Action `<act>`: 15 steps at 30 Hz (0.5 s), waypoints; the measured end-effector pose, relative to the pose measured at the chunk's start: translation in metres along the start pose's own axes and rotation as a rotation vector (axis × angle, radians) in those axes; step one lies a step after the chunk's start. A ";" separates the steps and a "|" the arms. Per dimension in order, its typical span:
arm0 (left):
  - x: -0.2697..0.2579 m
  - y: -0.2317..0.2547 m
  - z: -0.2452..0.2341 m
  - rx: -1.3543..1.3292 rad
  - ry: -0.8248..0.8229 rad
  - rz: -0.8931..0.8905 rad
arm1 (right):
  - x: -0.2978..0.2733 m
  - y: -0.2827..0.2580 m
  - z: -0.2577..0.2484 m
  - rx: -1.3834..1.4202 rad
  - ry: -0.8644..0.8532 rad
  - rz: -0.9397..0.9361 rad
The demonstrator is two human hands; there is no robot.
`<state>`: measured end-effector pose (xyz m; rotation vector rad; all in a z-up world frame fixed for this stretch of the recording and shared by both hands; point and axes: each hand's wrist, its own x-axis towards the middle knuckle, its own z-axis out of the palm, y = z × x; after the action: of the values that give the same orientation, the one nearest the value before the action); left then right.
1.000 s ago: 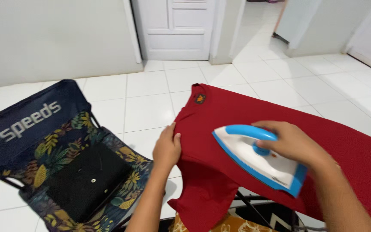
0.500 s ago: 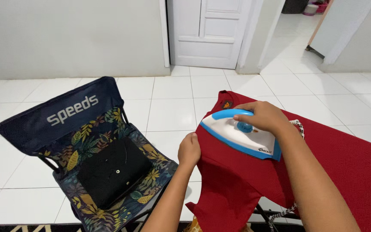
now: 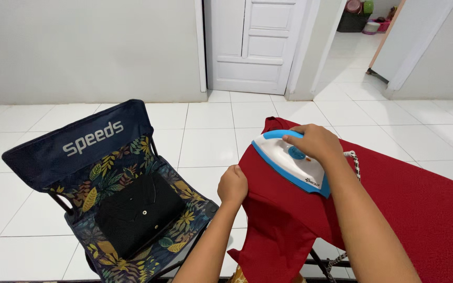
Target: The person irons a black polo shirt on an ironing board, then folds it and places it on a nearby chair. They then unfold a red shirt, lay it on the board, and begin ironing it.
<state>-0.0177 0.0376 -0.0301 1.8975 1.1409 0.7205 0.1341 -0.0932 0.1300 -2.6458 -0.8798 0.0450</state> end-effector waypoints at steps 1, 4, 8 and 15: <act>-0.001 0.000 0.000 -0.005 0.001 -0.005 | 0.001 0.001 0.000 -0.001 0.008 0.019; -0.002 0.000 -0.003 -0.007 0.004 -0.013 | 0.005 0.004 0.001 0.030 -0.063 -0.149; -0.002 0.000 -0.002 0.012 0.005 0.007 | 0.004 0.008 0.004 0.053 -0.048 -0.174; -0.002 -0.003 0.001 -0.077 0.065 0.042 | -0.005 0.001 -0.004 0.076 -0.136 -0.084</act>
<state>-0.0192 0.0361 -0.0333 1.8505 1.1000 0.8431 0.1309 -0.0981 0.1333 -2.5567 -1.0108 0.2357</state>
